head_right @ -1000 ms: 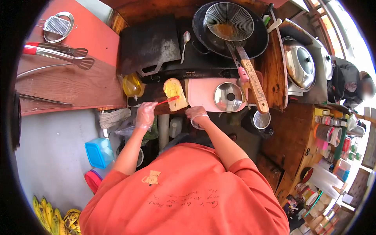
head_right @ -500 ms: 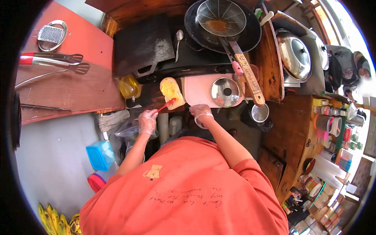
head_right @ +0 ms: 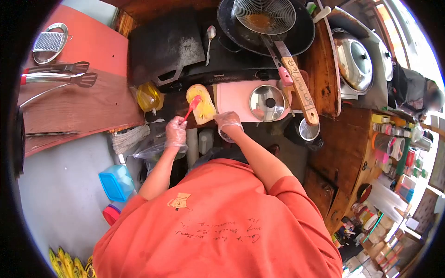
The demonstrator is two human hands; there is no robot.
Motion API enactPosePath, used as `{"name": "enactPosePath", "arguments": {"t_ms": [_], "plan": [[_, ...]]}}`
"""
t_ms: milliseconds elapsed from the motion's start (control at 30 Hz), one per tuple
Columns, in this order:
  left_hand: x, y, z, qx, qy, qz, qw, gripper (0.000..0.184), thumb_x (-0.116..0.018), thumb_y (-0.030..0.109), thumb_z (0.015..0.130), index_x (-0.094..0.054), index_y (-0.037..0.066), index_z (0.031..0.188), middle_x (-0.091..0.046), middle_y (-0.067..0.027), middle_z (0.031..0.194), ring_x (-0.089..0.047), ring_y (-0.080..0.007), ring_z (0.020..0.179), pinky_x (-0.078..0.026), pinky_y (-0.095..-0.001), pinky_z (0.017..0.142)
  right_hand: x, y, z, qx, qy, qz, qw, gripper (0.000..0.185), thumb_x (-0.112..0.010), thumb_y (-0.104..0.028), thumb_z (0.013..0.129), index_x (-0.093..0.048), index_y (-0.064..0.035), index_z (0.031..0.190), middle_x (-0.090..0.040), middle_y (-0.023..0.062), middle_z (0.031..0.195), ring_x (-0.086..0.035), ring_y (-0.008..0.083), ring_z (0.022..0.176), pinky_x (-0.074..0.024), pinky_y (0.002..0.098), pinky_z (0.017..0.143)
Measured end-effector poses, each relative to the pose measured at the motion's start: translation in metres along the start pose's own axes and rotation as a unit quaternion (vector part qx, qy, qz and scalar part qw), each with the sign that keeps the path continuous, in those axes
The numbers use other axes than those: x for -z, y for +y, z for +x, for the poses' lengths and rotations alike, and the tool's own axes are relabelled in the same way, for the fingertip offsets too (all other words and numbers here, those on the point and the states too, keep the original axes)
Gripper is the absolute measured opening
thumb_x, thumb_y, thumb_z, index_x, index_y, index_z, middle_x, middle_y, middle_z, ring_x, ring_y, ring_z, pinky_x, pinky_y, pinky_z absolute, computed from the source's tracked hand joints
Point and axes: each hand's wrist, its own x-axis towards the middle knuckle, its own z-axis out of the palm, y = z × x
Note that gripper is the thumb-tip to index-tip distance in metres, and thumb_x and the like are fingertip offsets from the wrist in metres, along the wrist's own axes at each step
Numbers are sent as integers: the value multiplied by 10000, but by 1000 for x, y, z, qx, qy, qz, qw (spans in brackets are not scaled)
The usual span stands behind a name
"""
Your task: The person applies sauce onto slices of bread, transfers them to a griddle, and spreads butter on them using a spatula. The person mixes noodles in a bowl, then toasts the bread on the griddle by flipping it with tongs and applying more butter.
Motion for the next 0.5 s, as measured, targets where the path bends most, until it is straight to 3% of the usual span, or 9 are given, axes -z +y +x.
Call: {"name": "enactPosePath", "arguments": {"t_ms": [33,100,200,267,300,367,467,500], "plan": [[4,0,-7,42,-18,-40,998,79,-701,88,868,-691,28,919,-700,-186,824,-695,-325,763,-529,-418,701,-10,2,1,-143,-48,201,968,276,-600,-281,916,-696,-41,820,-693,126,805,-672,244,749,-518,381,686],[4,-11,-31,15,-50,-61,997,80,-701,90,871,-684,27,917,-700,-178,816,-695,-319,756,-529,-413,697,-1,-2,3,-276,-93,388,874,316,-525,-300,932,-730,-60,914,-723,183,959,-711,340,889,-555,442,788],[5,-19,-36,-3,-86,-86,993,81,-702,92,877,-665,26,906,-692,-166,793,-692,-316,736,-526,-407,687,12,-5,0,-253,-106,331,903,373,-546,-361,915,-731,-37,905,-718,201,939,-705,355,892,-537,442,790],[10,-19,-9,-29,-8,-14,999,82,-698,101,885,-669,31,913,-692,-173,795,-690,-322,731,-523,-410,682,3,-1,-4,-219,-70,356,906,406,-580,-400,887,-735,-25,877,-714,214,905,-702,365,885,-530,438,784],[13,-17,5,31,-23,-29,999,86,-694,111,891,-668,32,914,-690,-185,800,-687,-324,730,-521,-411,679,-5,0,-6,-209,-59,364,906,418,-592,-414,878,-736,-21,868,-713,218,893,-701,369,883,-527,436,782],[10,-26,12,9,-16,-38,999,94,-708,102,878,-671,25,917,-689,-168,787,-681,-291,707,-524,-392,664,-15,1,-3,-260,-9,415,872,322,-675,-286,891,-724,-1,750,-701,67,690,-629,155,611,-477,328,588],[12,-16,-6,-83,-86,-81,990,96,-717,83,866,-672,17,920,-686,-144,773,-681,-247,699,-529,-365,664,4,-5,-3,-258,-37,383,886,336,-660,-292,897,-712,-1,738,-693,71,680,-625,157,610,-478,327,596],[9,-16,-6,-75,-108,-62,989,101,-705,106,880,-672,19,921,-688,-166,792,-683,-282,718,-529,-380,678,0,-4,-2,-259,-37,383,886,336,-660,-292,897,-712,-1,738,-693,71,680,-625,157,610,-478,327,596]]}}
